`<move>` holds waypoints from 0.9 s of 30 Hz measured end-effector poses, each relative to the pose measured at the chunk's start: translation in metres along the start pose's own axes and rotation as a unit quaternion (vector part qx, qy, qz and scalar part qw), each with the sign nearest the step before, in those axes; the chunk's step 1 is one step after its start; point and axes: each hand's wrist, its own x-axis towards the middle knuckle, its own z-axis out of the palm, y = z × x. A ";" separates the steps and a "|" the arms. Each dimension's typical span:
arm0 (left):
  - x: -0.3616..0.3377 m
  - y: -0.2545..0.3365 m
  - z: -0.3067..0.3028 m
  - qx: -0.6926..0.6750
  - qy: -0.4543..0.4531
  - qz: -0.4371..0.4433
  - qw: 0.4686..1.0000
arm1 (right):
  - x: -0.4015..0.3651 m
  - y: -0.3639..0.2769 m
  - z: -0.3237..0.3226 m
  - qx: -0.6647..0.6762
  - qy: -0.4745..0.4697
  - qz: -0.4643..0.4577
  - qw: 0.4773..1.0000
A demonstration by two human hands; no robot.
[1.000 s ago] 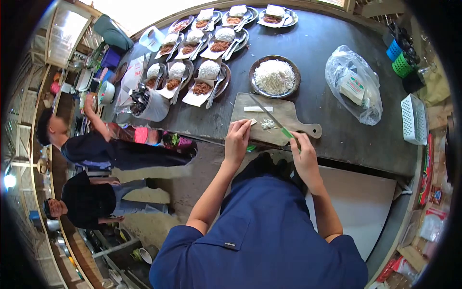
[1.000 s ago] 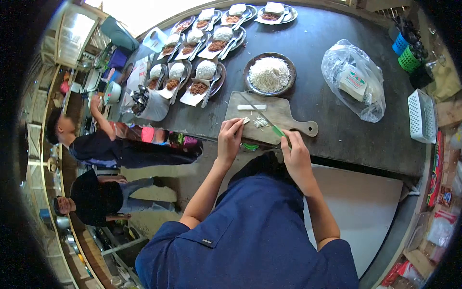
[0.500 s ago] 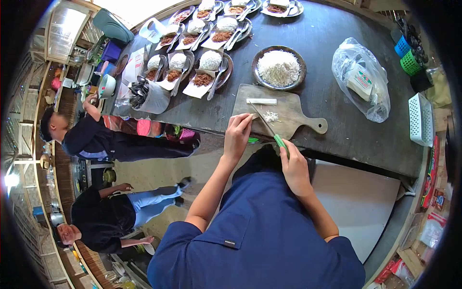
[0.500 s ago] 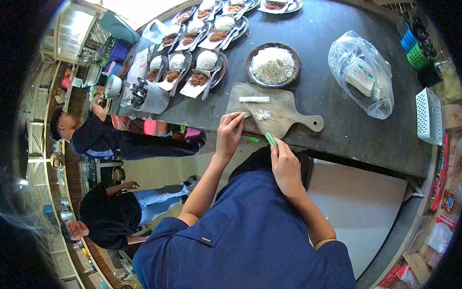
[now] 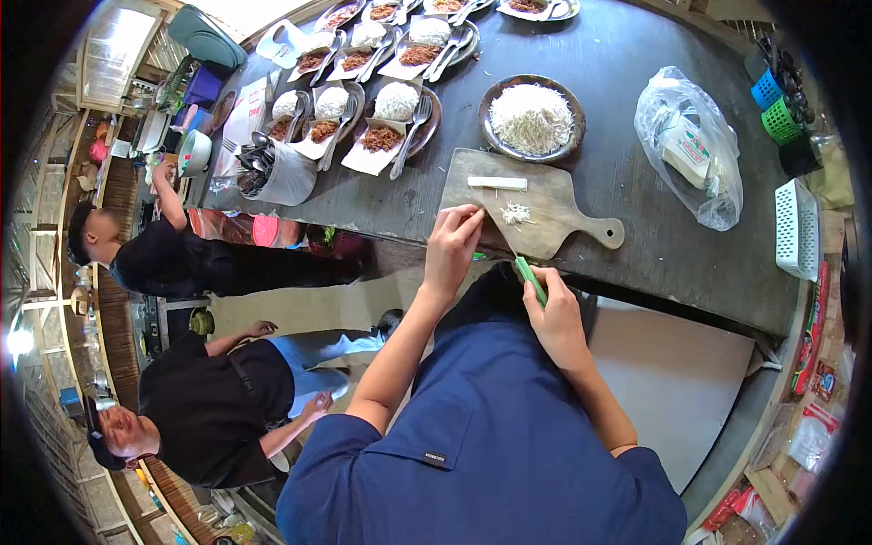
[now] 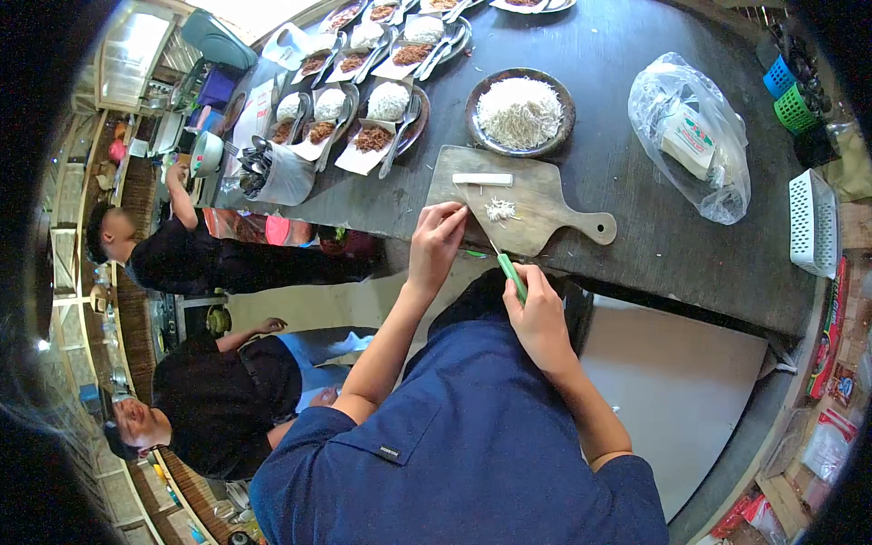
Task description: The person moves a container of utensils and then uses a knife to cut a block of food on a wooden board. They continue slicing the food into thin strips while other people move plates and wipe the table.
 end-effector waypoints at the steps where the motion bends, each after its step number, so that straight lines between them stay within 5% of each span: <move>1: 0.001 0.000 0.001 0.021 -0.009 0.003 1.000 | 0.000 0.000 0.000 0.003 0.007 0.000 1.000; 5: 0.001 0.002 0.000 0.043 -0.013 0.005 0.999 | 0.004 -0.004 -0.004 0.048 -0.008 0.042 0.998; 9: 0.002 -0.002 0.004 0.036 -0.016 0.006 0.999 | 0.010 0.000 -0.003 0.000 0.001 -0.059 0.998; 27: -0.001 0.003 0.003 0.035 0.001 0.016 0.999 | 0.009 -0.001 0.001 -0.060 -0.044 -0.069 0.995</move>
